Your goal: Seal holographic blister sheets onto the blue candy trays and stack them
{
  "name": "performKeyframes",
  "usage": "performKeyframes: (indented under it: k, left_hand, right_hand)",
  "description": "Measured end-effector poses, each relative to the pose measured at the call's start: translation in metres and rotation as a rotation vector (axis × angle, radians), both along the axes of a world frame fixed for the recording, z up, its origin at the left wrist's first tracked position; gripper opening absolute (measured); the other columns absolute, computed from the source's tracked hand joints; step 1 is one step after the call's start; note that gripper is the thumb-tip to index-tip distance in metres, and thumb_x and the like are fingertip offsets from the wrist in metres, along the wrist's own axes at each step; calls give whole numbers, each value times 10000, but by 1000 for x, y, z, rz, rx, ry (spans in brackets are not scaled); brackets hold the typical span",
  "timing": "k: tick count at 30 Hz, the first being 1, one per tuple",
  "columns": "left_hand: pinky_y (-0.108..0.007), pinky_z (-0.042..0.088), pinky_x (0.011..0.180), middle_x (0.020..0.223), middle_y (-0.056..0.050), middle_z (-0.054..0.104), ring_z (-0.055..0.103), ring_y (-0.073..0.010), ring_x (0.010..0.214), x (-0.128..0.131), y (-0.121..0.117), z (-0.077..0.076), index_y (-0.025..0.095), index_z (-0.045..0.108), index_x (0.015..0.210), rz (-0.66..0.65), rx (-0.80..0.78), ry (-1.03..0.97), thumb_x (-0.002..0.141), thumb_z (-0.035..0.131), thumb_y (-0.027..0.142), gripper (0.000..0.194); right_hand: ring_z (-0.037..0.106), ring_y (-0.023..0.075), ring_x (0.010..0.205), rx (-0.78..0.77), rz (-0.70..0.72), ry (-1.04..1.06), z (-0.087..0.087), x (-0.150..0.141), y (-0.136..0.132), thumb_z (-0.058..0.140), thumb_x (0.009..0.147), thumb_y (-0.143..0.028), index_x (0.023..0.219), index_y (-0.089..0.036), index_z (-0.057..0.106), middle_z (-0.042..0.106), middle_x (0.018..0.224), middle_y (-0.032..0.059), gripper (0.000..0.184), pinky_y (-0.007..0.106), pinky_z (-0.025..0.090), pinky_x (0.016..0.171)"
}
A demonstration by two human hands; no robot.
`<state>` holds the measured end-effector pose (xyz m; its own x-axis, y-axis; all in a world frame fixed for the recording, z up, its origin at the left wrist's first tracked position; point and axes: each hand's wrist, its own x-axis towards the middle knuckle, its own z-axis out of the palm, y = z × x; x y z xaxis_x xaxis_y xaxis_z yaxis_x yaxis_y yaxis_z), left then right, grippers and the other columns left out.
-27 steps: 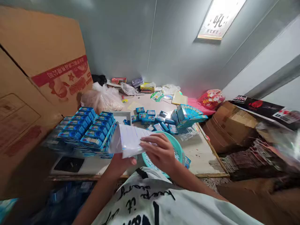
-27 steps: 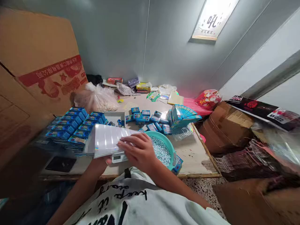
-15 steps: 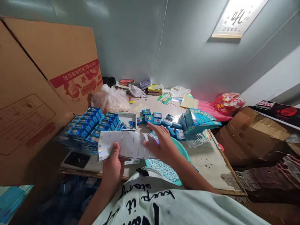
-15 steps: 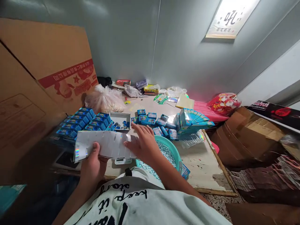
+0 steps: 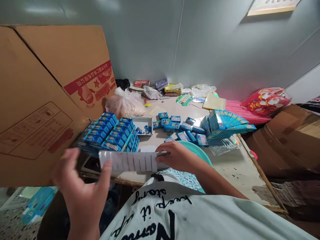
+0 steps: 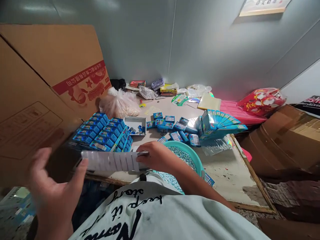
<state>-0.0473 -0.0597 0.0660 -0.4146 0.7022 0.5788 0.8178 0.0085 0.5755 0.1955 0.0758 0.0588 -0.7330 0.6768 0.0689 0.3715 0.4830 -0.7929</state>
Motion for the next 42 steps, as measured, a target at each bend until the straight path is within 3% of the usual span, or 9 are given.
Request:
performKeyframes:
  k: [3, 6, 8, 13, 20, 26, 30, 36, 42]
  left_hand:
    - [-588, 127, 1193, 1394, -89, 557, 523, -329, 1279, 16, 9, 15, 291, 465, 1401, -231, -148, 348, 816, 714, 404, 646]
    - [-444, 382, 1063, 1179, -36, 696, 651, -232, 1053, 25, 24, 9, 312, 454, 1420, -504, -347, 337, 878, 652, 392, 583]
    - [-335, 469, 897, 1069, -10, 726, 664, -195, 959, 23, 29, 1, 320, 518, 1375, -556, -412, 264, 912, 612, 377, 476]
    - [-290, 473, 846, 1087, -13, 737, 662, -191, 970, 14, 30, -2, 288, 679, 1178, -583, -470, 148, 946, 548, 376, 281]
    - [-305, 496, 821, 995, -22, 751, 663, -213, 926, 10, 31, 0, 290, 729, 1056, -565, -621, 95, 946, 500, 420, 285]
    - [-286, 519, 762, 957, -32, 730, 664, -214, 874, 15, 28, -12, 291, 700, 1084, -605, -559, -12, 845, 656, 403, 267]
    - [-236, 502, 692, 895, -46, 707, 649, -179, 822, 24, 26, -11, 235, 714, 935, -635, -497, -160, 866, 642, 354, 155]
    - [-219, 456, 572, 843, -21, 702, 639, -170, 751, 31, 24, -8, 243, 710, 864, -533, -649, -254, 876, 615, 372, 160]
    - [-243, 470, 631, 854, -21, 709, 651, -182, 780, 32, 22, -12, 242, 699, 852, -503, -646, -286, 882, 604, 356, 151]
  right_hand:
    - [559, 110, 640, -39, 98, 22, 2, -7, -3, 716, 808, -255, 864, -169, 734, 690, 736, 2, 104, 235, 382, 585]
    - [555, 101, 643, -94, 84, 110, 0, -11, -5, 734, 804, -285, 856, -173, 731, 686, 732, -10, 123, 226, 391, 584]
    - [554, 101, 646, -149, 28, 184, -3, -10, -6, 724, 813, -291, 902, -175, 729, 670, 728, -11, 147, 225, 409, 585]
    - [592, 111, 672, -225, -20, 299, -11, -4, -9, 687, 844, -247, 1153, -195, 684, 678, 773, -1, 314, 235, 465, 612]
    - [644, 138, 759, 24, 81, 218, -12, -8, -17, 613, 922, -240, 1069, -203, 738, 738, 882, 45, 196, 253, 471, 704]
    - [593, 142, 706, 123, 153, 112, -12, -9, -18, 531, 962, -232, 945, -173, 731, 699, 800, 52, 210, 258, 411, 656]
    - [553, 133, 686, 124, 166, 83, -15, -9, -20, 507, 970, -243, 867, -166, 686, 675, 761, 39, 221, 250, 385, 652]
    - [503, 124, 667, 74, 153, 50, -19, -12, -24, 509, 961, -231, 784, -169, 633, 619, 708, 20, 225, 234, 359, 627]
    - [497, 126, 669, 33, 126, 63, -20, -16, -25, 521, 954, -251, 731, -181, 612, 583, 668, 9, 250, 236, 353, 640]
